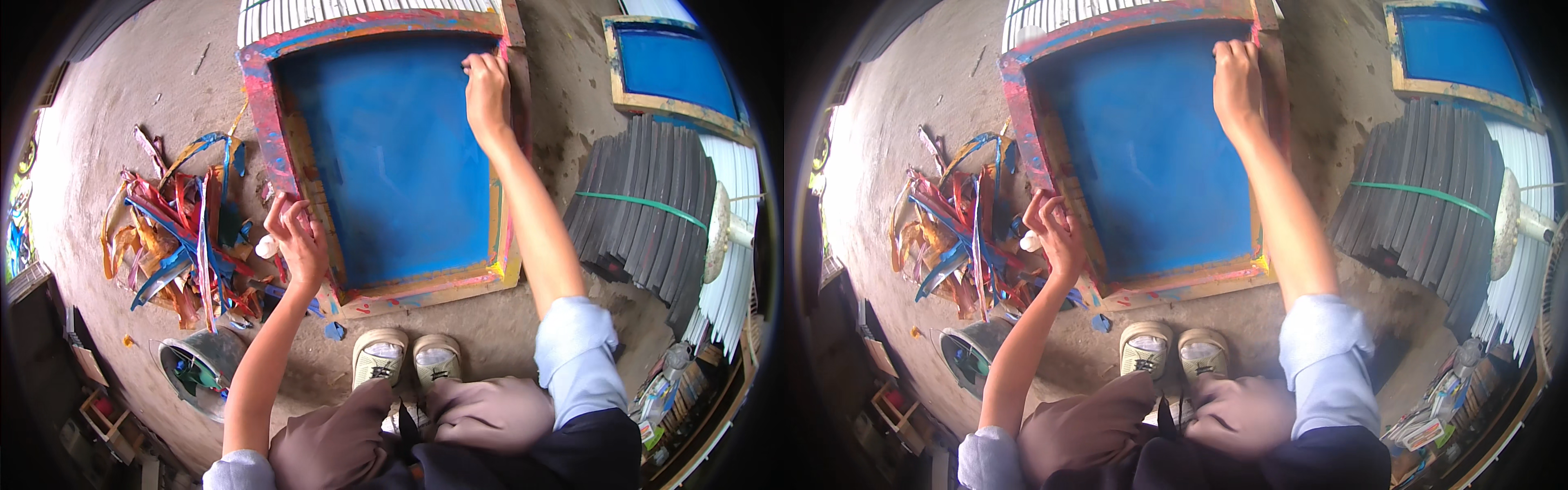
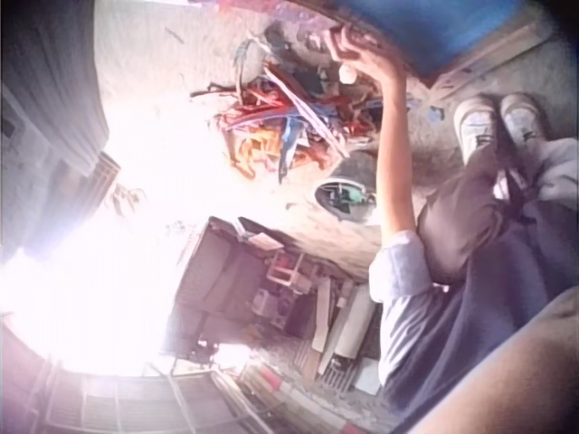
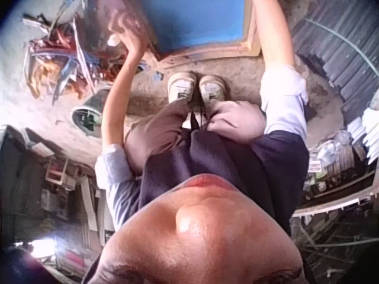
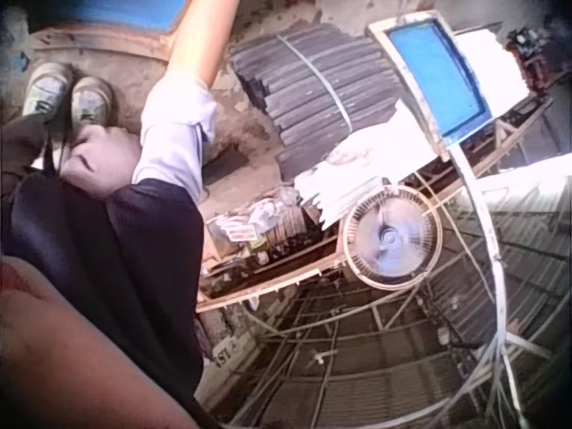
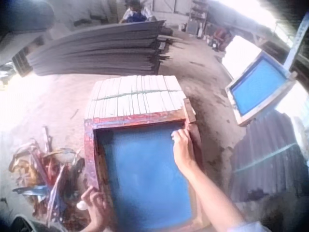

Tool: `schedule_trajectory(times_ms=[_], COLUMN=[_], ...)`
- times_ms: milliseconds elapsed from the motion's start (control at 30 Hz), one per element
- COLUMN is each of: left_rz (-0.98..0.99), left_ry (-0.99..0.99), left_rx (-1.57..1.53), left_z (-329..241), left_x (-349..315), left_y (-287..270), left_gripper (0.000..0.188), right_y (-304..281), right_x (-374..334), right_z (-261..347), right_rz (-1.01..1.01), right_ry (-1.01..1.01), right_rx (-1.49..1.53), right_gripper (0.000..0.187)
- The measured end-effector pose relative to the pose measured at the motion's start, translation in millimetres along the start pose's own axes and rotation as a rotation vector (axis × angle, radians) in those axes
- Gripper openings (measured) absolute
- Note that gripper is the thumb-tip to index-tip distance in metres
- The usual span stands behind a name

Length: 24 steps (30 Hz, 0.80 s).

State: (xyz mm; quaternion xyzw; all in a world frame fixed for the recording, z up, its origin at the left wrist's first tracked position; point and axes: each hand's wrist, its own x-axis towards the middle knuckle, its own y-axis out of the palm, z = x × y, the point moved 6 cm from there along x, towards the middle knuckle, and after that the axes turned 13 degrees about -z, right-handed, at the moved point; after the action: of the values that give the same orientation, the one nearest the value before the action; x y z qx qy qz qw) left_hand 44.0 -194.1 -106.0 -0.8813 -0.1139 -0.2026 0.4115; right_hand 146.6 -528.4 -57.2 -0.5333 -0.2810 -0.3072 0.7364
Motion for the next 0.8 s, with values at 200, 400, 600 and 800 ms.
schedule_trajectory(times_ms=[200,400,600,800], left_rz=[-0.037,-0.014,-0.028,-0.038], left_ry=[0.035,0.008,0.032,0.043], left_rx=[0.018,-0.039,-0.002,-0.018], left_z=[1.3,3.4,0.7,2.1], left_x=[2.2,1.5,3.0,4.6], left_y=[-9.5,-7.0,-7.2,-8.1], left_gripper=[0.036,0.038,0.039,0.038], right_y=[-47.0,-18.0,-1.9,-34.9], right_x=[-169.1,-70.9,-56.4,-182.4], right_z=[120.7,74.7,65.0,184.5], right_rz=[0.279,0.149,-0.001,0.419], right_ry=[-0.291,-0.191,0.183,-0.48], right_rx=[0.34,0.345,0.119,0.561], right_gripper=[0.019,0.011,0.006,0.01])
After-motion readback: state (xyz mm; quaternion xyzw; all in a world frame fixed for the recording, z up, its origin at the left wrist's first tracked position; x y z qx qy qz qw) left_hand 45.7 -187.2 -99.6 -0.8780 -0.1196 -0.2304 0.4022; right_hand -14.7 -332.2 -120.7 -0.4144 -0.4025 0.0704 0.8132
